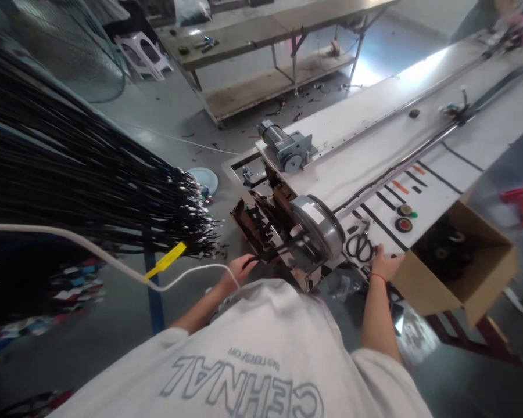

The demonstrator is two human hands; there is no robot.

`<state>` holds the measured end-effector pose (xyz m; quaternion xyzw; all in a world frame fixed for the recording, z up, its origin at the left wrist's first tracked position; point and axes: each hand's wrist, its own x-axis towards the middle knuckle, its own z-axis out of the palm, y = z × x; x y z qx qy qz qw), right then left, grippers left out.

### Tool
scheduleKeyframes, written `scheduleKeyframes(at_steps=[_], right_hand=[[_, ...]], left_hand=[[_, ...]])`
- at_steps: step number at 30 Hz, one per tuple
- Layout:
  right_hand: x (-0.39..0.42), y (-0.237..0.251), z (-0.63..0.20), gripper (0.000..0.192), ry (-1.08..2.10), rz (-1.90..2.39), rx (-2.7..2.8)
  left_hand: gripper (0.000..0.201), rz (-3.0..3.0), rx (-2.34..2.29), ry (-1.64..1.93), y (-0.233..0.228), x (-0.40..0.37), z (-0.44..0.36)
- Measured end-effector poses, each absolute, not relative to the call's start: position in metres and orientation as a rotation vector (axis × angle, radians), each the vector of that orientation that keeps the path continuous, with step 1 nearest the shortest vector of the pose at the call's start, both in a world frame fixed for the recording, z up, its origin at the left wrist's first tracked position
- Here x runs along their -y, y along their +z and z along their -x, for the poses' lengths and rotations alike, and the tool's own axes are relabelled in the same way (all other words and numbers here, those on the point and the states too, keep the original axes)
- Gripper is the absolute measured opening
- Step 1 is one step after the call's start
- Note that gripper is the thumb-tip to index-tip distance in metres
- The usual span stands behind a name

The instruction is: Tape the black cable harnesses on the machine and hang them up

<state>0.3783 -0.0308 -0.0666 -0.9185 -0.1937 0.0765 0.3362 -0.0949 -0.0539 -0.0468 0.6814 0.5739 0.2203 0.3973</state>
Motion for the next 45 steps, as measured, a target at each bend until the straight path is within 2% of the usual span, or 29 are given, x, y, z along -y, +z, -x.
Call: scheduleKeyframes(at_steps=[8, 16, 29, 34, 38, 45], right_hand=[[0.031, -0.061, -0.376, 0.089, 0.260, 2.431, 0.504], [0.033, -0.068, -0.379, 0.094, 0.217, 2.393, 0.529], [0.032, -0.060, -0.374, 0.094, 0.245, 2.415, 0.493], [0.033, -0.057, -0.371, 0.085, 0.245, 2.387, 0.493], [0.033, -0.058, -0.372, 0.092, 0.241, 2.389, 0.524], [0.033, -0.055, -0.371, 0.093, 0.258, 2.398, 0.509]], left_hand=[[0.037, -1.749, -1.355, 0.531, -0.048, 0.040, 0.057], [0.041, -1.793, -1.308, 0.465, -0.043, 0.029, 0.027], [0.038, -1.697, -1.305, 0.497, -0.029, 0.038, 0.010], [0.038, -1.694, -1.353, 0.483, -0.031, 0.037, 0.011], [0.038, -1.700, -1.285, 0.467, -0.029, 0.035, 0.015], [0.037, -1.671, -1.276, 0.507, -0.028, 0.022, 0.006]])
